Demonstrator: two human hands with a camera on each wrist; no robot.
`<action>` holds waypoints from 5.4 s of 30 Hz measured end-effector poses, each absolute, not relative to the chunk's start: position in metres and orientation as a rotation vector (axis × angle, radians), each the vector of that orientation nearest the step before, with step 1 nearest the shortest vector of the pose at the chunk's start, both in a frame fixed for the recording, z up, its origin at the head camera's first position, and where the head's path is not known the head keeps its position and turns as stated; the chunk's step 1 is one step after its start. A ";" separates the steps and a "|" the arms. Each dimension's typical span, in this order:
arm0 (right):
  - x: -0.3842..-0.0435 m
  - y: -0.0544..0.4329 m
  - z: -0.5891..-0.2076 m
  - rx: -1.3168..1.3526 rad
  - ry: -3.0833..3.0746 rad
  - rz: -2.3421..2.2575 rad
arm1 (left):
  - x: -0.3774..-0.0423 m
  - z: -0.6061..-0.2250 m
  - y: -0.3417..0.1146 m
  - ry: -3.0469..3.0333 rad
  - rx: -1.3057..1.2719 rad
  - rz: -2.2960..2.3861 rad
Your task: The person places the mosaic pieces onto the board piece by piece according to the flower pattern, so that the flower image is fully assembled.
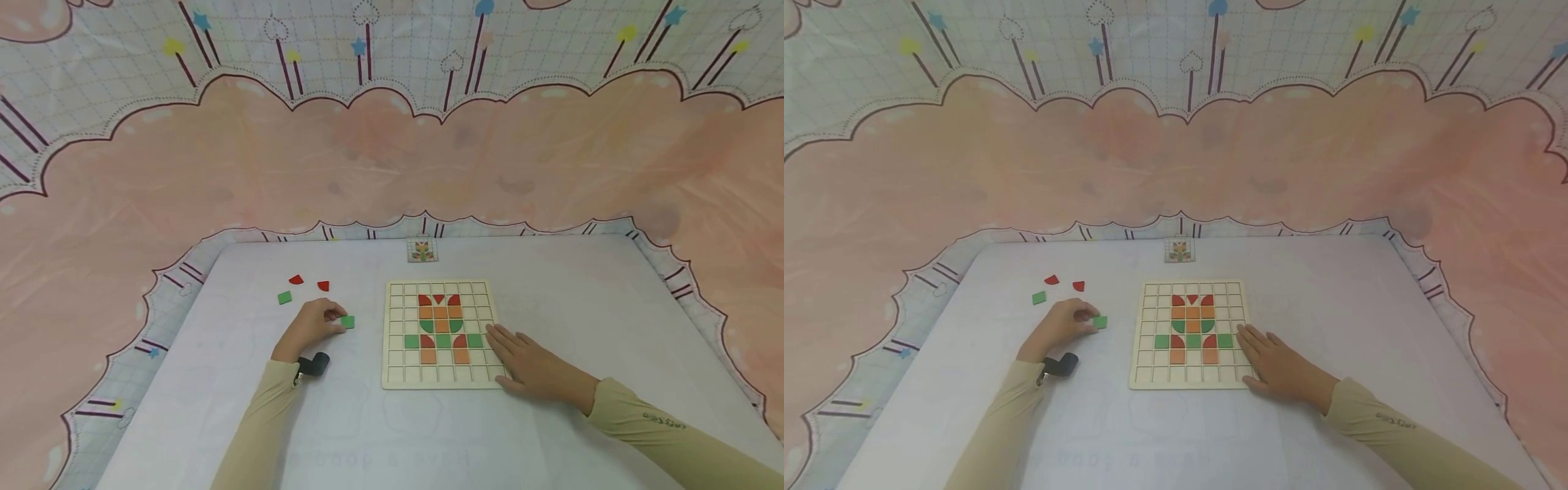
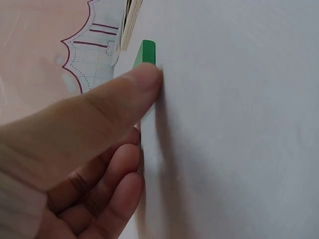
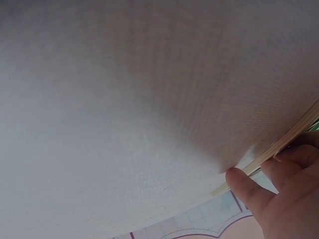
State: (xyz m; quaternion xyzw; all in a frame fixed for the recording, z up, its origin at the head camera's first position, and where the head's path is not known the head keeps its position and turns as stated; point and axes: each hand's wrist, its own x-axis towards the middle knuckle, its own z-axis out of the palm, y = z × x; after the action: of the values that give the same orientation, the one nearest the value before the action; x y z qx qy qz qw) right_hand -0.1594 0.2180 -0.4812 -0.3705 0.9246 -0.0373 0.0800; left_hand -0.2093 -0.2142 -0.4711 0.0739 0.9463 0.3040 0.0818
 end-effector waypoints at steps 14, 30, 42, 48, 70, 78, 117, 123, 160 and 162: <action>-0.160 0.218 -0.481 -1.121 2.761 -0.098 | -0.205 -0.457 -0.168 2.800 0.321 0.969; -0.161 0.217 -0.480 -1.103 2.742 -0.098 | -0.189 -0.463 -0.081 2.649 0.654 0.983; -0.160 0.218 -0.481 -1.116 2.747 -0.110 | -0.185 -0.464 -0.053 2.633 0.819 0.903; -0.161 0.218 -0.481 -1.110 2.740 -0.118 | -0.185 -0.467 -0.055 2.649 0.795 0.896; -0.160 0.217 -0.479 -1.094 2.738 -0.111 | -0.207 -0.449 -0.118 2.631 0.650 1.080; -0.160 0.217 -0.476 -1.091 2.732 -0.123 | -0.223 -0.432 -0.189 2.799 0.447 1.112; -0.161 0.217 -0.481 -1.075 2.747 -0.094 | -0.254 -0.473 -0.321 2.920 -0.147 0.957; -0.161 0.216 -0.481 -1.069 2.743 -0.093 | -0.265 -0.473 -0.310 2.907 -0.200 1.015; -0.160 0.216 -0.478 -1.085 2.743 -0.078 | -0.254 -0.478 -0.288 2.913 -0.128 1.015; -0.160 0.216 -0.478 -1.086 2.741 -0.075 | -0.253 -0.478 -0.290 2.903 -0.124 1.004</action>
State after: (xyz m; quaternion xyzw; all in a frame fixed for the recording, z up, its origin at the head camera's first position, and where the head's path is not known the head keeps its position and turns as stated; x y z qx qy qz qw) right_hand -0.1596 0.2162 -0.4779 -0.3665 0.9251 -0.0254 0.0960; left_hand -0.2532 -0.2896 -0.4784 -0.0404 0.9438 0.3263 0.0339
